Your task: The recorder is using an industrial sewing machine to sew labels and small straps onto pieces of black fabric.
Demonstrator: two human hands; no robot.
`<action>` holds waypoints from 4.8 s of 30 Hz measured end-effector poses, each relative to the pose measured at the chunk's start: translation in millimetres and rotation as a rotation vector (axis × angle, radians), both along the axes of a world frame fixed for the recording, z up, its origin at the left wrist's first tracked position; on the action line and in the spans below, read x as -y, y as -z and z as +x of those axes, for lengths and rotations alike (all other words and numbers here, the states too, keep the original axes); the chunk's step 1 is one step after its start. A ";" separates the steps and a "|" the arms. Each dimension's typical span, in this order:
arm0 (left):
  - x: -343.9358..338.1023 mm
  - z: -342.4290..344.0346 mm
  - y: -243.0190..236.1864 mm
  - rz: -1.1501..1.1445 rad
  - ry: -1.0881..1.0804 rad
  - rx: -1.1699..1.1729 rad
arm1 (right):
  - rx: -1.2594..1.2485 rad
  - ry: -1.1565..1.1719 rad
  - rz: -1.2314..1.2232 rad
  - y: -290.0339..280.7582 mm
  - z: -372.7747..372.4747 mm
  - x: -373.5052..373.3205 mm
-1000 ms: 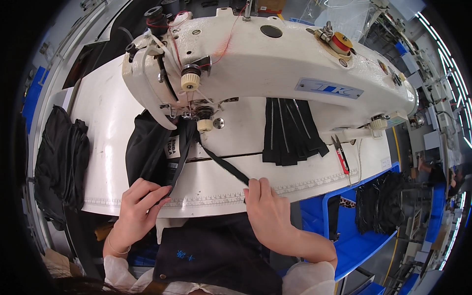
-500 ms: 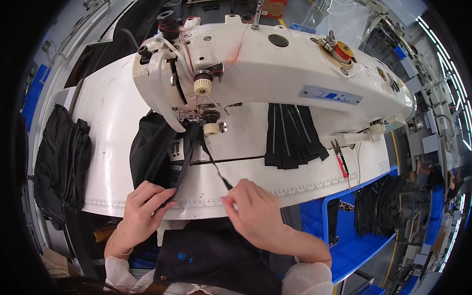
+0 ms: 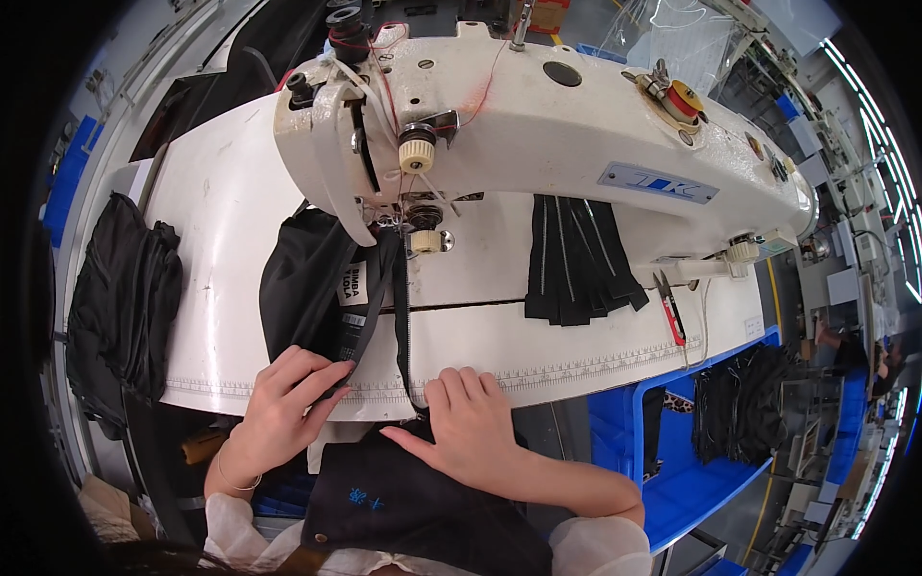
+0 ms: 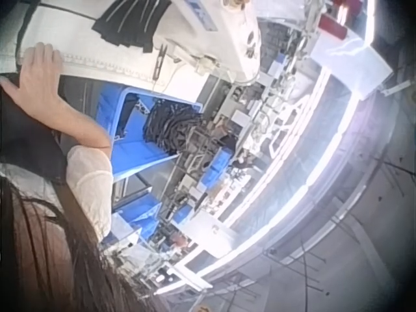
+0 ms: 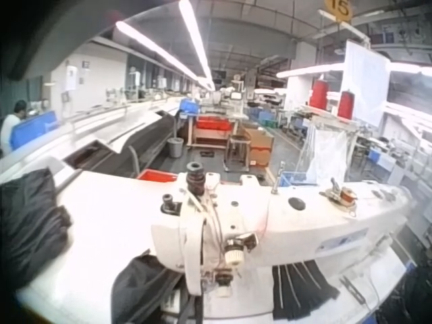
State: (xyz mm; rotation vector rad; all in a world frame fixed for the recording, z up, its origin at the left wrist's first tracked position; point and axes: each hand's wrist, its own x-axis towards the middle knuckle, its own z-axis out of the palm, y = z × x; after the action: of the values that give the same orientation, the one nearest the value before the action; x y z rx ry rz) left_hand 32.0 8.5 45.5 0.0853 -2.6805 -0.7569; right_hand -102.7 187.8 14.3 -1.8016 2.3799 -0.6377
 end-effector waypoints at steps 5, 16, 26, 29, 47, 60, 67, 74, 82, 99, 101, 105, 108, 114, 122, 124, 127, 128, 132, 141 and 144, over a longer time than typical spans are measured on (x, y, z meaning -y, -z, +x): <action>2.1 1.6 1.1 0.004 -0.022 0.002 | 0.190 -0.023 -0.074 -1.6 5.9 -8.2; 10.9 -22.7 0.7 0.409 -0.205 -0.141 | -0.306 -0.446 -0.326 33.2 -10.2 -3.5; 41.0 -53.1 -38.7 -0.244 0.184 -0.052 | -0.293 -0.498 -0.317 50.0 -19.4 -7.7; -15.4 -15.9 2.7 -0.681 0.203 -0.050 | -0.165 -0.492 -0.320 47.6 -12.7 -6.7; -3.0 -7.1 36.4 -0.011 0.078 -0.026 | -0.305 -0.506 -0.253 32.4 -16.4 -8.4; 62.4 -56.6 -39.9 0.527 -0.183 -0.012 | -0.413 -0.543 -0.293 33.3 -20.1 -8.6; -22.2 -13.3 44.3 -0.598 0.179 -0.119 | -0.383 -0.523 -0.231 27.5 -15.9 -8.3; -17.6 -11.4 56.2 -0.369 0.155 -0.189 | -0.374 -0.521 -0.260 31.9 -17.4 -10.5; -3.7 -13.8 23.1 -0.156 0.106 -0.165 | -0.381 -0.568 -0.236 28.4 -20.2 -7.2; -19.5 -17.3 50.0 -0.493 0.227 -0.142 | -0.347 -0.567 -0.241 28.8 -21.1 -6.5; -18.5 -17.6 49.5 -0.439 0.224 -0.131 | -0.355 -0.575 -0.238 28.0 -22.3 -6.0; -6.2 -22.6 45.6 -0.108 0.169 -0.210 | -0.351 -0.573 -0.246 27.4 -22.0 -5.1; 18.1 -19.7 34.5 0.386 -0.041 -0.183 | -0.394 -0.583 -0.253 26.7 -23.0 -4.7; 43.8 -29.0 15.4 1.047 -0.389 -0.197 | -0.405 -0.567 -0.264 29.3 -22.4 -5.9; 38.7 -25.0 7.1 0.798 -0.281 -0.121 | -0.410 -0.563 -0.268 26.4 -23.1 -6.7; 40.2 -20.2 7.2 0.877 -0.312 -0.181 | -0.409 -0.560 -0.277 27.5 -22.8 -5.9; 39.8 -18.9 14.8 0.786 -0.375 -0.283 | -0.417 -0.559 -0.281 27.5 -22.5 -6.0; 40.4 -20.2 15.8 0.783 -0.371 -0.284 | -0.432 -0.570 -0.277 26.8 -23.2 -5.9; 46.5 -22.5 22.2 0.831 -0.427 -0.346 | -0.468 -0.591 -0.267 24.3 -24.1 -5.7; 54.9 -32.6 21.1 1.034 -0.337 -0.324 | 0.182 -0.445 -0.416 11.5 -23.4 10.7; 54.3 -29.9 21.7 0.961 -0.320 -0.304 | 0.589 -0.239 -0.537 8.0 -42.3 61.5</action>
State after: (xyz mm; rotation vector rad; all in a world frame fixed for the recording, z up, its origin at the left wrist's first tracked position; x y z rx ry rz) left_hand 2.0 -45.8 23.8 0.5599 -1.7498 -1.6910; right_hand -145.0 126.4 6.2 -1.6866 1.6719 -1.6163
